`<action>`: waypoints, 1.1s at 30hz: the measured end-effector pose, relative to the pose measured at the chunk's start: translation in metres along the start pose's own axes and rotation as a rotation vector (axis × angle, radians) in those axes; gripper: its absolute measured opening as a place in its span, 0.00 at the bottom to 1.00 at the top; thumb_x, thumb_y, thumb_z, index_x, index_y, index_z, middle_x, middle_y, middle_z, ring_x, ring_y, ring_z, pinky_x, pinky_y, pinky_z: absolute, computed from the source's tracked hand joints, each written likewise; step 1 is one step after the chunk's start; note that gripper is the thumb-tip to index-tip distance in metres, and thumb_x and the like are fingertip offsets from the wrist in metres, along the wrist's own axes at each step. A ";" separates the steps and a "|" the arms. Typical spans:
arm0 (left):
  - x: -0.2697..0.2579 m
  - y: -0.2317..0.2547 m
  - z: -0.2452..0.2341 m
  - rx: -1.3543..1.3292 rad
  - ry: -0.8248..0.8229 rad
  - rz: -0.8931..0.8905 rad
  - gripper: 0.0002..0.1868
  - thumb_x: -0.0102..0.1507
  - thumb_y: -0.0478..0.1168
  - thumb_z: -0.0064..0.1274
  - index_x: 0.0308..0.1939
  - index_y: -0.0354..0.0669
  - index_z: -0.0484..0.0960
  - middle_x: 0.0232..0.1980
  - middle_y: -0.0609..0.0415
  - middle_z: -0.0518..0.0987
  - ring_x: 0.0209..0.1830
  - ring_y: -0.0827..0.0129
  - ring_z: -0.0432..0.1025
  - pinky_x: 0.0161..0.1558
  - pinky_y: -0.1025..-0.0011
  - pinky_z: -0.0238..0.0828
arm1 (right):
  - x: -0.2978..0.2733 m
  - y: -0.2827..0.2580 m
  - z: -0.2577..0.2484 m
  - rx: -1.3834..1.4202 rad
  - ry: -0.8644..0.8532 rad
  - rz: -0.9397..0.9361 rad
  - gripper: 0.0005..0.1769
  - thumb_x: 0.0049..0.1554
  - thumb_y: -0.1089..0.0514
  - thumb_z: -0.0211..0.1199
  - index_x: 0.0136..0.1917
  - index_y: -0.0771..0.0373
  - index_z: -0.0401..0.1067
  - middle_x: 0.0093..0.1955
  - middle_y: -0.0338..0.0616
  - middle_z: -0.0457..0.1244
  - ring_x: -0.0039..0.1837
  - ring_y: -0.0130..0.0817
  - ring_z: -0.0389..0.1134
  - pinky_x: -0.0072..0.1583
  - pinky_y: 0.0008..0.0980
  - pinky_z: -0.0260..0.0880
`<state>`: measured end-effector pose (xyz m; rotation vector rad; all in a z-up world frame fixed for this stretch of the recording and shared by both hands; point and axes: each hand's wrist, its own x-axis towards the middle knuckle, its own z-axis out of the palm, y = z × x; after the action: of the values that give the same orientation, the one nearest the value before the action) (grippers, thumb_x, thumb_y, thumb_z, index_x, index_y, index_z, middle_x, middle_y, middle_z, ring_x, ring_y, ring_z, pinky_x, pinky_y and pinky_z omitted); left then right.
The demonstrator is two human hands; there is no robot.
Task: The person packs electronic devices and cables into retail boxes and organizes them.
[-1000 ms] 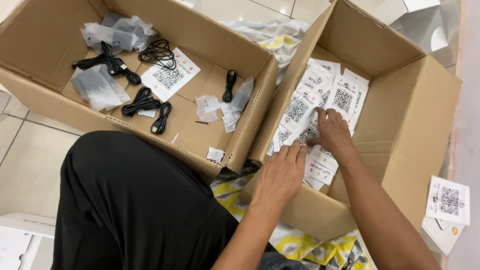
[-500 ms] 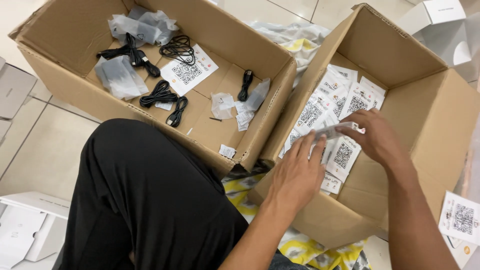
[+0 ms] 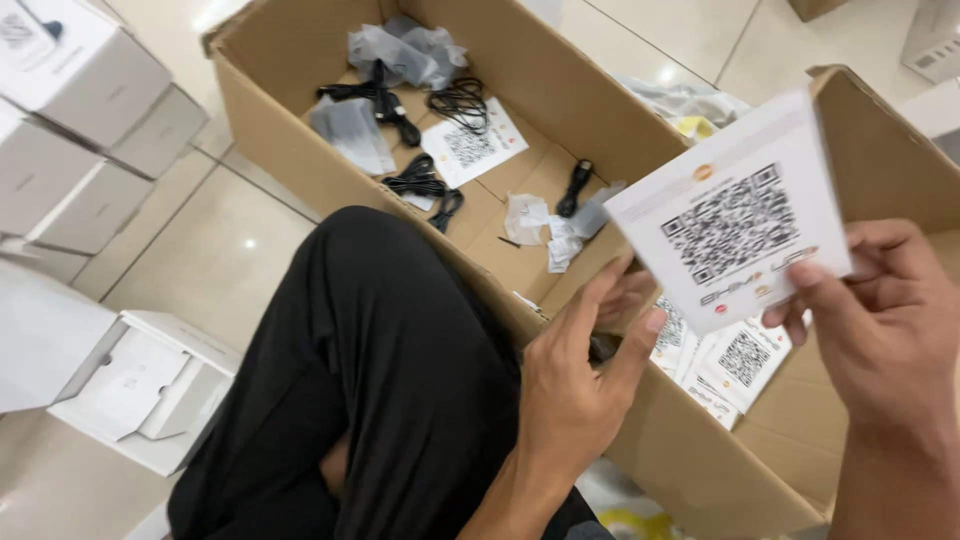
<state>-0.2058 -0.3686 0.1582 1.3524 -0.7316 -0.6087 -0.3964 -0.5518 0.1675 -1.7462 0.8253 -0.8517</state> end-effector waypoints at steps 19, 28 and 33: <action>-0.096 0.013 -0.255 0.095 0.696 -0.164 0.17 0.68 0.44 0.52 0.53 0.34 0.82 0.41 0.53 0.87 0.39 0.77 0.80 0.42 0.76 0.80 | -0.046 -0.074 0.335 0.157 -0.776 0.144 0.12 0.65 0.57 0.57 0.52 0.69 0.73 0.42 0.38 0.68 0.43 0.22 0.67 0.44 0.24 0.69; -0.148 -0.001 -0.355 0.232 0.891 -0.239 0.20 0.70 0.45 0.46 0.58 0.35 0.81 0.44 0.53 0.81 0.36 0.76 0.77 0.32 0.74 0.81 | -0.078 -0.105 0.456 -0.030 -1.046 0.089 0.16 0.62 0.54 0.61 0.55 0.67 0.78 0.37 0.35 0.67 0.39 0.19 0.63 0.43 0.21 0.65; -0.160 -0.027 -0.384 0.296 0.968 -0.412 0.20 0.68 0.43 0.51 0.63 0.41 0.79 0.48 0.52 0.82 0.34 0.74 0.78 0.33 0.74 0.82 | -0.090 -0.102 0.504 -0.228 -1.088 0.006 0.19 0.60 0.53 0.62 0.59 0.67 0.76 0.40 0.39 0.70 0.40 0.23 0.69 0.44 0.25 0.72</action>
<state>-0.0130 -0.0054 0.0883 1.8564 0.2639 -0.0956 -0.0054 -0.2106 0.1141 -2.0290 0.1788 0.2680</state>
